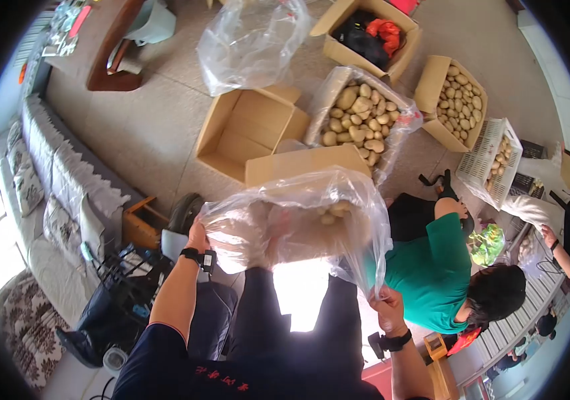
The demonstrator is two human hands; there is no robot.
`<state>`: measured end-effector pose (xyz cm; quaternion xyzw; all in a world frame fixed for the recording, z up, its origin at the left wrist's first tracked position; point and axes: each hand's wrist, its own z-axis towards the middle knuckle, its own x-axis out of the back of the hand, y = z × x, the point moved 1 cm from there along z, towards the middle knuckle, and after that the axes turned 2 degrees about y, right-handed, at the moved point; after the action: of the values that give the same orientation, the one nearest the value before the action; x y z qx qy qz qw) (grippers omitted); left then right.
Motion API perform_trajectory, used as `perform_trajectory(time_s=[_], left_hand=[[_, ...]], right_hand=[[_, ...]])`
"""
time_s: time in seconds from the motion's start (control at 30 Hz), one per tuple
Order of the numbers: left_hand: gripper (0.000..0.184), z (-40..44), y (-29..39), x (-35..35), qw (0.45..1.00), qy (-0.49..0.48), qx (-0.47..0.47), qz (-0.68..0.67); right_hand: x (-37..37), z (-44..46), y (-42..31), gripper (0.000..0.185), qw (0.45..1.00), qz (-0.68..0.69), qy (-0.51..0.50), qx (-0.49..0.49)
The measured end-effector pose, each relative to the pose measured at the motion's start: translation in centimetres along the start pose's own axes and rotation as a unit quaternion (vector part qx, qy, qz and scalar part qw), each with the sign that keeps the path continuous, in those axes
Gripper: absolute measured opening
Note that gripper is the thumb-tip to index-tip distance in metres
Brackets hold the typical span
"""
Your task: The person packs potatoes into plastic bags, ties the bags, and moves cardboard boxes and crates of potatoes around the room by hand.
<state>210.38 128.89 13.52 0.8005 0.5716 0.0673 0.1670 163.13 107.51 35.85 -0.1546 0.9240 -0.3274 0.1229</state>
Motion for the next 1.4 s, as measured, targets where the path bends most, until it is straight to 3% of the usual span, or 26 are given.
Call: perform_trajectory(time_s=[0.07, 0.13, 0.2, 0.27, 0.3, 0.33, 0.37, 0.43, 0.47, 0.53, 0.6, 0.7, 0.73, 0.77, 0.8, 0.87, 1.0, 1.17, 1.23, 1.27, 1.37, 1.4], left_hand=[[0.031, -1.8, 0.2, -0.3, 0.984, -0.136, 0.111, 0.025], [0.029, -5.6, 0.4, -2.7, 0.984, -0.135, 0.082, 0.088], [0.029, -7.5, -0.1, -3.3, 0.92, -0.125, 0.072, 0.364], [0.028, -8.6, -0.8, -3.1, 0.925, -0.117, 0.045, 0.359], [0.027, -9.4, -0.7, -2.8, 0.831, -0.072, -0.099, 0.542], [0.026, -11.6, -0.1, -3.8, 0.684, -0.023, -0.24, 0.689], [0.027, -14.3, 0.2, -4.4, 0.696, 0.047, -0.191, 0.691], [0.03, -18.0, 0.5, -4.3, 0.613, 0.065, -0.312, 0.723], [0.031, -20.4, 0.7, -4.6, 0.61, 0.076, -0.362, 0.701], [0.027, -24.1, 1.5, -4.7, 0.613, 0.003, -0.436, 0.659], [0.03, -29.8, 1.5, -6.1, 0.709, -0.003, -0.379, 0.594], [0.037, -40.3, 2.6, -11.4, 0.929, -0.075, -0.191, 0.309], [0.035, -42.2, 2.2, -12.0, 0.946, -0.045, -0.191, 0.258], [0.035, -44.4, 2.4, -12.6, 0.949, -0.101, -0.215, 0.205], [0.036, -46.9, 2.7, -13.2, 0.947, -0.154, -0.238, 0.15], [0.037, -53.2, 3.8, -16.6, 0.949, -0.172, -0.257, 0.06], [0.029, -60.8, 3.2, -19.9, 0.912, -0.19, -0.345, 0.116], [0.015, -67.5, 0.6, -21.9, 0.865, -0.355, -0.353, 0.028], [0.017, -70.8, -1.0, -22.2, 0.8, -0.387, -0.455, 0.044], [0.019, -73.1, -0.6, -20.9, 0.723, -0.368, -0.54, 0.224], [0.027, -73.7, -2.9, -18.7, 0.653, -0.511, -0.512, 0.225], [0.028, -74.9, -3.8, -18.6, 0.629, -0.576, -0.444, 0.275]], right_hand=[[-2.1, -0.8, -1.6, 0.005, 0.999, -0.031, -0.012, -0.003], [-3.3, -2.0, -2.4, 0.003, 0.998, -0.054, -0.029, 0.006], [-4.0, -2.6, -3.3, 0.003, 0.997, -0.065, -0.038, -0.007], [-4.5, -3.4, -4.5, 0.004, 0.997, -0.072, -0.038, -0.016], [-5.3, -3.5, -5.3, 0.004, 0.995, -0.091, -0.022, 0.037], [-5.6, -4.1, -6.1, 0.005, 0.99, -0.11, -0.004, 0.089], [-4.5, -4.2, -5.8, 0.008, 0.988, -0.111, -0.018, 0.11], [-4.8, -5.4, -7.7, 0.011, 0.987, -0.09, 0.011, 0.136], [-5.1, -5.9, -8.6, 0.013, 0.985, -0.067, 0.028, 0.154], [-5.1, -7.3, -9.7, 0.017, 0.981, -0.05, 0.06, 0.177], [-4.7, -8.6, -10.7, 0.024, 0.983, -0.024, 0.078, 0.163], [-3.3, -10.3, -11.7, 0.023, 0.982, 0.013, 0.049, 0.183], [-2.9, -11.0, -11.9, 0.023, 0.985, 0.036, 0.024, 0.165], [-2.7, -11.7, -12.1, 0.022, 0.984, 0.029, 0.03, 0.173], [-2.4, -12.3, -12.2, 0.022, 0.983, 0.034, 0.029, 0.178], [-2.2, -13.5, -13.0, 0.012, 0.978, 0.083, -0.029, 0.188], [-2.6, -16.6, -14.8, 0.018, 0.979, 0.046, -0.06, 0.192], [-5.2, -22.8, -15.9, 0.006, 0.922, 0.027, -0.136, 0.361], [-6.3, -26.4, -16.3, 0.01, 0.876, -0.017, -0.184, 0.445], [-6.9, -28.6, -16.3, 0.011, 0.855, -0.032, -0.19, 0.482], [-8.0, -35.2, -14.2, 0.014, 0.839, -0.072, -0.13, 0.523], [-7.9, -36.9, -13.4, 0.014, 0.837, -0.081, -0.1, 0.532]])
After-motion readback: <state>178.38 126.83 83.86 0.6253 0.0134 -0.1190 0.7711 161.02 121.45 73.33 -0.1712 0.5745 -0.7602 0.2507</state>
